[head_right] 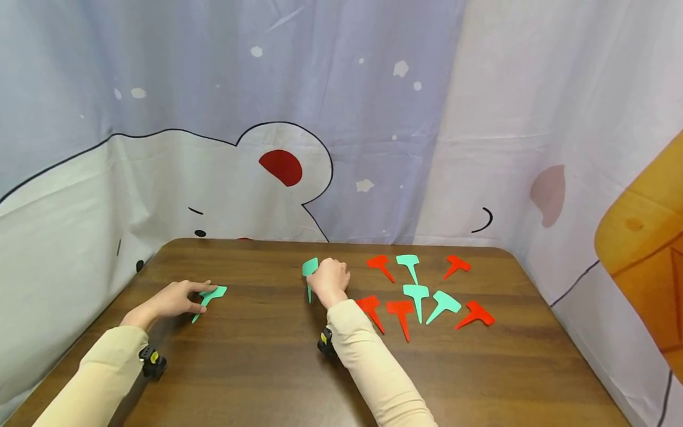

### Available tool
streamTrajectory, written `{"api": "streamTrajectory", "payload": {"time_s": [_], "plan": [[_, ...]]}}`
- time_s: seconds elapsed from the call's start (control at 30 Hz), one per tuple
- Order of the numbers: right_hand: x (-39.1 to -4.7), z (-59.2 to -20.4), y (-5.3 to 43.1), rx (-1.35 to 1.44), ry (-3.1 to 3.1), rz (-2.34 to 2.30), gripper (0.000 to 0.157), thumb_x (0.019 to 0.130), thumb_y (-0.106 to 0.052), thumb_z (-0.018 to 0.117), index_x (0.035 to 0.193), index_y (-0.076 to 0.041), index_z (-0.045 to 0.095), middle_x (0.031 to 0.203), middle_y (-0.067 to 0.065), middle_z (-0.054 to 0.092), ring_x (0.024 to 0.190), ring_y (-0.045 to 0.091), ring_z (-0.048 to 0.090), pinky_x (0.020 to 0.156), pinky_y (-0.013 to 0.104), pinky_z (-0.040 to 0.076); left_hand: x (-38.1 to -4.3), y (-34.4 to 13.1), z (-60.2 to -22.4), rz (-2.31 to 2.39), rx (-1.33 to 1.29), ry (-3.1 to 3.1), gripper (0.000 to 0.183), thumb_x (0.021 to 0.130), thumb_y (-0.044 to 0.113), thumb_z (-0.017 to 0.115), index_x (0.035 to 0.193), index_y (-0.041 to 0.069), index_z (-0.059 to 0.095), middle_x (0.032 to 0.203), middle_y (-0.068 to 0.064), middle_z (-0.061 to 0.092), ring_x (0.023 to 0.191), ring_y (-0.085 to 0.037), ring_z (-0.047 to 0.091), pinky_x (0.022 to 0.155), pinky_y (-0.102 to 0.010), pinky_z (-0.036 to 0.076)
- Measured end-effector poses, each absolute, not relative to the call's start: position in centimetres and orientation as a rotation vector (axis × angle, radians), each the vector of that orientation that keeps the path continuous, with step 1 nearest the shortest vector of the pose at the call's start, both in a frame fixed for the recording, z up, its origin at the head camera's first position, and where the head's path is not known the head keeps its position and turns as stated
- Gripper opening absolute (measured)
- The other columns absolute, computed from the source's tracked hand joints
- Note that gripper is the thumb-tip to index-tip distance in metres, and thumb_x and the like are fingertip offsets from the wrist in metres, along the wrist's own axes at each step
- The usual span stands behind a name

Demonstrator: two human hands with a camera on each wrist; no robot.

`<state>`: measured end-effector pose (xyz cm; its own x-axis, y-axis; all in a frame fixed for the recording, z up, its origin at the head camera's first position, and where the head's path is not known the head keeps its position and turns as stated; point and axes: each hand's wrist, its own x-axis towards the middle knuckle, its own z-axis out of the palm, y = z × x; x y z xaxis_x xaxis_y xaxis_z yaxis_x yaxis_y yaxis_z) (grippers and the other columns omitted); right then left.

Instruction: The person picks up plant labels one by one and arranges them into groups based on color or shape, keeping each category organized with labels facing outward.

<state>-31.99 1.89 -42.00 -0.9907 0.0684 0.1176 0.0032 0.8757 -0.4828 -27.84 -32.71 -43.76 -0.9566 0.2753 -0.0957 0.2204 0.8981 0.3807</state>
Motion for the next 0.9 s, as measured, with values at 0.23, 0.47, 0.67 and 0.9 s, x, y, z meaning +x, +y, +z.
{"api": "streamTrajectory", "payload": {"time_s": [0.23,0.47,0.67,0.9], "plan": [[-31.3,-42.1,0.3,-0.009,-2.905,0.788,0.039,0.075,-0.019,0.065,0.043,-0.018,0.043,0.056,0.000,0.051,0.084,0.031,0.060,0.079,0.046,0.049,-27.9,-32.7,-43.8,0.566,0.374,2.905,0.058,0.081,0.024,0.075,0.134,0.012,0.056,0.145,-0.021,0.041,0.130,-0.052,0.034,0.097,-0.061,0.038],[-30.5,-42.4,-1.6,0.017,-2.882,0.893,0.037,0.075,-0.021,0.070,0.043,-0.018,0.052,0.073,0.004,0.065,0.098,0.033,0.061,0.095,0.055,0.042,-28.0,-32.7,-43.9,0.556,0.378,2.910,0.058,0.080,0.024,0.075,0.133,0.012,0.057,0.144,-0.021,0.043,0.129,-0.053,0.035,0.097,-0.062,0.038],[-29.7,-42.6,-3.4,0.026,-2.863,0.971,0.033,0.074,-0.025,0.074,0.045,-0.017,0.060,0.089,0.008,0.070,0.107,0.033,0.060,0.103,0.060,0.036,-28.0,-32.7,-43.8,0.542,0.383,2.920,0.058,0.079,0.024,0.076,0.132,0.011,0.058,0.143,-0.021,0.044,0.129,-0.053,0.035,0.097,-0.062,0.038],[-29.0,-42.6,-5.3,0.053,-2.842,1.019,0.031,0.072,-0.022,0.074,0.046,-0.017,0.060,0.105,0.014,0.068,0.114,0.033,0.057,0.105,0.063,0.030,-27.7,-32.7,-43.5,0.563,0.374,2.898,0.058,0.081,0.023,0.074,0.134,0.011,0.055,0.144,-0.022,0.041,0.129,-0.054,0.033,0.098,-0.062,0.038]]}}
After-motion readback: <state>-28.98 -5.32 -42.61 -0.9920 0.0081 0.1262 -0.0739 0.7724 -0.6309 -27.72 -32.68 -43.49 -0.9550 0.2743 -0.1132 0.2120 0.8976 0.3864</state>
